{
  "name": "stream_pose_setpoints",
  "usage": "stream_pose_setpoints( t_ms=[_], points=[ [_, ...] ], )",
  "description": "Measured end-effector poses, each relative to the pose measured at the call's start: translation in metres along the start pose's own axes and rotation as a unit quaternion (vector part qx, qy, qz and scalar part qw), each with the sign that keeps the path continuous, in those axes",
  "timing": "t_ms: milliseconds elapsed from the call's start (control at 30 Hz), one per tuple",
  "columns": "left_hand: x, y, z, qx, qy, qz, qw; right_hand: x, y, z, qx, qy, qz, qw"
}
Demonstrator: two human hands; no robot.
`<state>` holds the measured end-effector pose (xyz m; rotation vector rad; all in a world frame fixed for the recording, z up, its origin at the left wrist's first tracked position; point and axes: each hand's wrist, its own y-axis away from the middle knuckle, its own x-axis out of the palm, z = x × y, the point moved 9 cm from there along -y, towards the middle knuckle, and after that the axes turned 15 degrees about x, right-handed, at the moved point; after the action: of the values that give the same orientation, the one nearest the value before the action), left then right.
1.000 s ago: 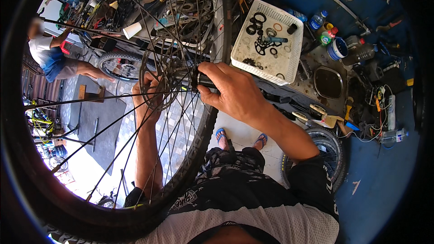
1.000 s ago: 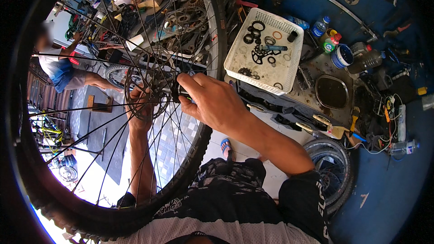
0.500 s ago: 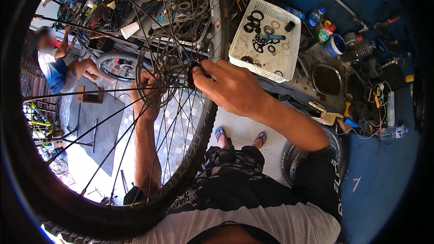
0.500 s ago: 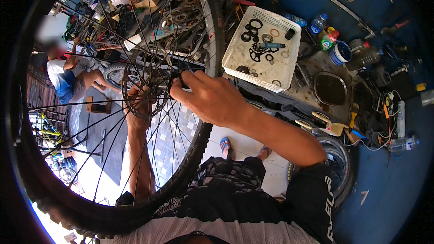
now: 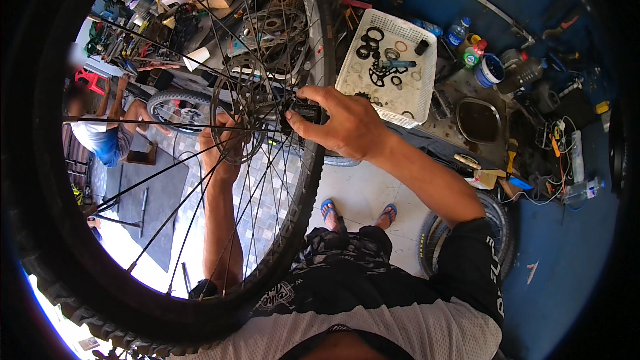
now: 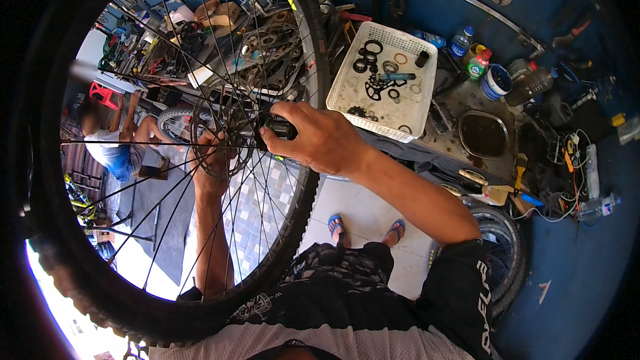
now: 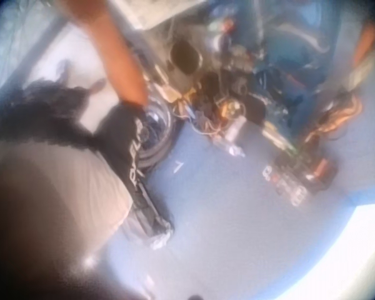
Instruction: The person assembles a bicycle wheel hub by inserting small parts into the hub and then attaching the hub to the wheel. They use a tool to tighten the hub onto the wheel and then place the wheel on the floor.
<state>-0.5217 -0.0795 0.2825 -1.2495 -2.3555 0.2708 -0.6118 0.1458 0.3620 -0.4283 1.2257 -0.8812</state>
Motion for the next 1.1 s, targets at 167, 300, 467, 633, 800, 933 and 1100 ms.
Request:
stream_pose_setpoints(
  t_ms=[167, 300, 467, 633, 800, 933, 1100],
  points=[
    [-0.0036, 0.0008, 0.0023, -0.007, -0.009, -0.024, 1.0, 0.0063, -0.0001, -0.0067, 0.029, -0.037, 0.064, 0.997],
    [-0.0053, -0.0029, 0.0036, -0.006, -0.014, -0.006, 1.0, 0.0056, -0.0047, -0.0057, 0.009, -0.044, 0.042, 0.998],
    [-0.0077, -0.0031, 0.0049, -0.003, -0.033, -0.011, 0.999, 0.0052, -0.0068, -0.0063, -0.009, -0.051, 0.016, 0.999],
    [-0.0098, -0.0017, 0.0061, -0.02, -0.034, -0.02, 0.999, 0.0053, -0.0071, -0.0069, -0.015, -0.068, 0.004, 0.998],
    [-0.0111, -0.0027, 0.0055, -0.018, -0.043, -0.021, 0.999, 0.0031, -0.0078, -0.0054, -0.038, -0.074, -0.008, 0.997],
    [-0.0092, -0.0019, 0.0035, -0.015, -0.062, -0.027, 0.998, 0.0035, -0.0087, -0.0052, -0.048, -0.08, 0.005, 0.996],
    [-0.0072, -0.0016, 0.002, -0.024, -0.062, -0.034, 0.997, 0.0059, -0.0089, -0.0066, -0.037, -0.093, 0.015, 0.995]
  ],
)
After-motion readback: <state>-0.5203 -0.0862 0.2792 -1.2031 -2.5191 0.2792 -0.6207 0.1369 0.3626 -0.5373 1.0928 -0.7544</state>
